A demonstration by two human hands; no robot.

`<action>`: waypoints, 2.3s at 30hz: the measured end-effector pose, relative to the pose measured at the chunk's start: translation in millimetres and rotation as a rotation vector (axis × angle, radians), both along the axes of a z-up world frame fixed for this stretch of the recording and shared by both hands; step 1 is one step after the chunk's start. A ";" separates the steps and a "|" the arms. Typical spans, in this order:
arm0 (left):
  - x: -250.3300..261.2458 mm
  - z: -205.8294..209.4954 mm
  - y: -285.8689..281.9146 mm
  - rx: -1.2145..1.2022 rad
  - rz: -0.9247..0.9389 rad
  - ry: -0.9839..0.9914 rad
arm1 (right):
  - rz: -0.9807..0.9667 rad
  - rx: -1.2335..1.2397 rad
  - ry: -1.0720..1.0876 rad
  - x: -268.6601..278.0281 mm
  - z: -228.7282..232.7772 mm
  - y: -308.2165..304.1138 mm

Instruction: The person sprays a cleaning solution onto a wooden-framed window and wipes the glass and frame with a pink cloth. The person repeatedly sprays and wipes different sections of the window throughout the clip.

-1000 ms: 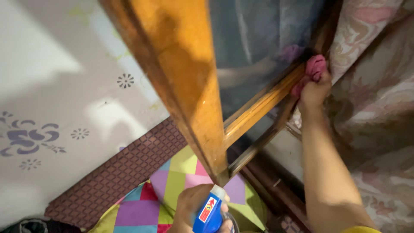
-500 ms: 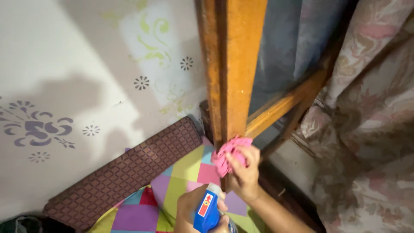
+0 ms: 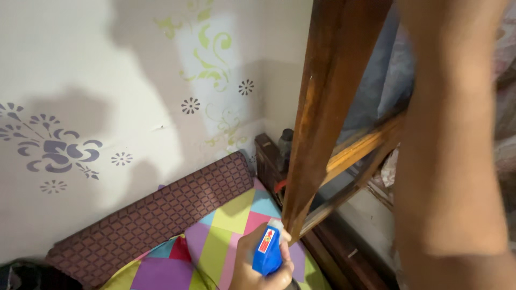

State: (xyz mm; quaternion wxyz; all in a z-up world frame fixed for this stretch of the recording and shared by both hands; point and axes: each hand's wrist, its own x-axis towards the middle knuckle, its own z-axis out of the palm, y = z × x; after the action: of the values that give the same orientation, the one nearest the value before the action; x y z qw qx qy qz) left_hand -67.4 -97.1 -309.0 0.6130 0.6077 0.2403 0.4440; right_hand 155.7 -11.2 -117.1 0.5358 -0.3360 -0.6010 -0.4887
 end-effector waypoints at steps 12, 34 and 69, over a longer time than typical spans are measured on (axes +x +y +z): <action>15.3 67.0 16.9 0.075 0.023 -0.181 | 0.051 -0.364 0.103 -1.3 -233.1 -40.6; 73.4 316.3 48.5 0.306 0.208 -0.016 | 0.340 -0.479 0.050 30.1 -281.0 -1.5; 17.1 219.8 -2.6 0.410 0.276 0.224 | 0.267 -0.241 -0.247 28.8 -4.1 -41.0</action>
State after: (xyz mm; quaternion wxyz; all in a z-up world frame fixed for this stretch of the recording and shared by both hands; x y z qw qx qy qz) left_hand -50.2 -99.7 -89.1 0.3804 0.7260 0.2926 0.4926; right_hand 184.5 -52.2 -121.2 0.4743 -0.2526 -0.7553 -0.3752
